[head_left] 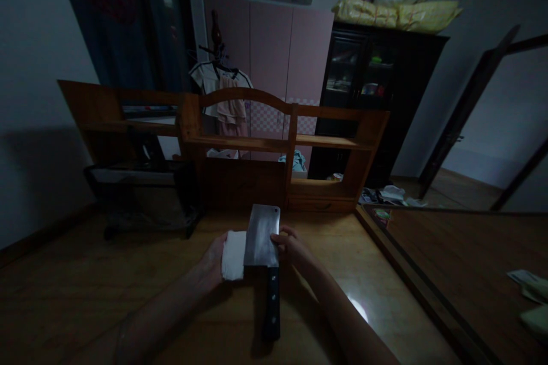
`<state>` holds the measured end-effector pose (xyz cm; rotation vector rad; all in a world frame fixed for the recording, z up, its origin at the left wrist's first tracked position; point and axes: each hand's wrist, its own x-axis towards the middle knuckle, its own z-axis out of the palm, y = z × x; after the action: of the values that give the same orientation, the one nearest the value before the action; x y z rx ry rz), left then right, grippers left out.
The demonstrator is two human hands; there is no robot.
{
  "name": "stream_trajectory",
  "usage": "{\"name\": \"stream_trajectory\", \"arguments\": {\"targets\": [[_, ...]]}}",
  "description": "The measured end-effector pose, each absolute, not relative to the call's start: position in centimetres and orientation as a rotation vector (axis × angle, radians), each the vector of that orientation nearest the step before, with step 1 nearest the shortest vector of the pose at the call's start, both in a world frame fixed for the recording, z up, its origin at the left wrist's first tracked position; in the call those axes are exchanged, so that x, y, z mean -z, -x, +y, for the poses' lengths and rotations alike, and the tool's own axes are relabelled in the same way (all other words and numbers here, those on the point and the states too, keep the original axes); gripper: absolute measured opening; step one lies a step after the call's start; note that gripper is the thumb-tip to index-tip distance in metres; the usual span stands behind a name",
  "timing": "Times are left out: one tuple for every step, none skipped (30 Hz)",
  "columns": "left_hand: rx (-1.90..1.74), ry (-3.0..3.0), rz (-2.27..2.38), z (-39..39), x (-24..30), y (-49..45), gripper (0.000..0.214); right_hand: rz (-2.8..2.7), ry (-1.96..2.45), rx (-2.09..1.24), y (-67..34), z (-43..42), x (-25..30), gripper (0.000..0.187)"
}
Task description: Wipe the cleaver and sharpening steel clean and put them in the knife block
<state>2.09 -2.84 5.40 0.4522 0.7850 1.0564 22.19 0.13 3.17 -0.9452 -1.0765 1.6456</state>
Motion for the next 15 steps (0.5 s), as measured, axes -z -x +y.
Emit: {"name": "stream_trajectory", "arguments": {"targets": [[-1.104, -0.454, 0.809, -2.6, -5.4, -2.0, 0.033, -1.076, 0.947, -1.637, -22.2, 0.2, -3.1, 0.032], [-1.171, -0.45, 0.857, -2.3, -5.6, -1.9, 0.033, -1.078, 0.948, -1.63, -22.2, 0.2, -3.1, 0.033], [-1.245, -0.439, 0.937, -2.1, -5.8, -1.9, 0.033, -1.078, 0.952, -1.623, -22.2, 0.2, -3.1, 0.033], [-1.312, -0.438, 1.013, -2.0, -6.3, -1.9, 0.034, -1.077, 0.957, -1.619, -22.2, 0.2, -3.2, 0.034], [-1.373, -0.472, 1.076, -1.9, -6.8, -2.1, 0.035, -1.074, 0.962, -1.618, -22.2, 0.1, -3.2, 0.034], [-1.422, -0.545, 1.121, -2.0, -7.5, -2.3, 0.036, -1.072, 0.967, -1.621, -22.2, 0.1, -3.2, 0.034], [-1.458, -0.678, 1.123, -2.3, -8.3, -2.6, 0.037, -1.071, 0.972, -1.628, -22.1, 0.1, -3.2, 0.035], [-1.503, -0.849, 1.082, -2.7, -9.0, -3.1, 0.038, -1.068, 0.978, -1.634, -22.1, 0.1, -3.1, 0.035], [-1.542, -1.029, 1.009, -3.3, -9.7, -3.6, 0.038, -1.063, 0.984, -1.639, -22.0, 0.1, -3.0, 0.035], [-1.565, -1.228, 0.935, -3.9, -10.1, -4.2, 0.04, -1.058, 0.99, -1.642, -21.9, 0.1, -2.9, 0.036], [-1.52, -1.428, 0.874, -4.5, -10.3, -4.8, 0.043, -1.055, 0.995, -1.646, -21.9, 0.2, -2.7, 0.037], [-1.434, -1.6, 0.831, -5.1, -10.2, -5.3, 0.043, -1.047, 0.995, -1.643, -21.9, 0.3, -2.5, 0.039], [-1.308, -1.763, 0.817, -5.5, -9.8, -5.8, 0.042, -1.036, 0.991, -1.633, -21.9, 0.3, -2.4, 0.042], [-1.189, -1.909, 0.837, -5.8, -9.1, -6.1, 0.04, -1.023, 0.986, -1.621, -21.9, 0.3, -2.3, 0.045], [-1.071, -2.055, 0.884, -6.0, -8.3, -6.2, 0.042, -1.012, 0.98, -1.61, -22.0, 0.3, -2.3, 0.047]]}}
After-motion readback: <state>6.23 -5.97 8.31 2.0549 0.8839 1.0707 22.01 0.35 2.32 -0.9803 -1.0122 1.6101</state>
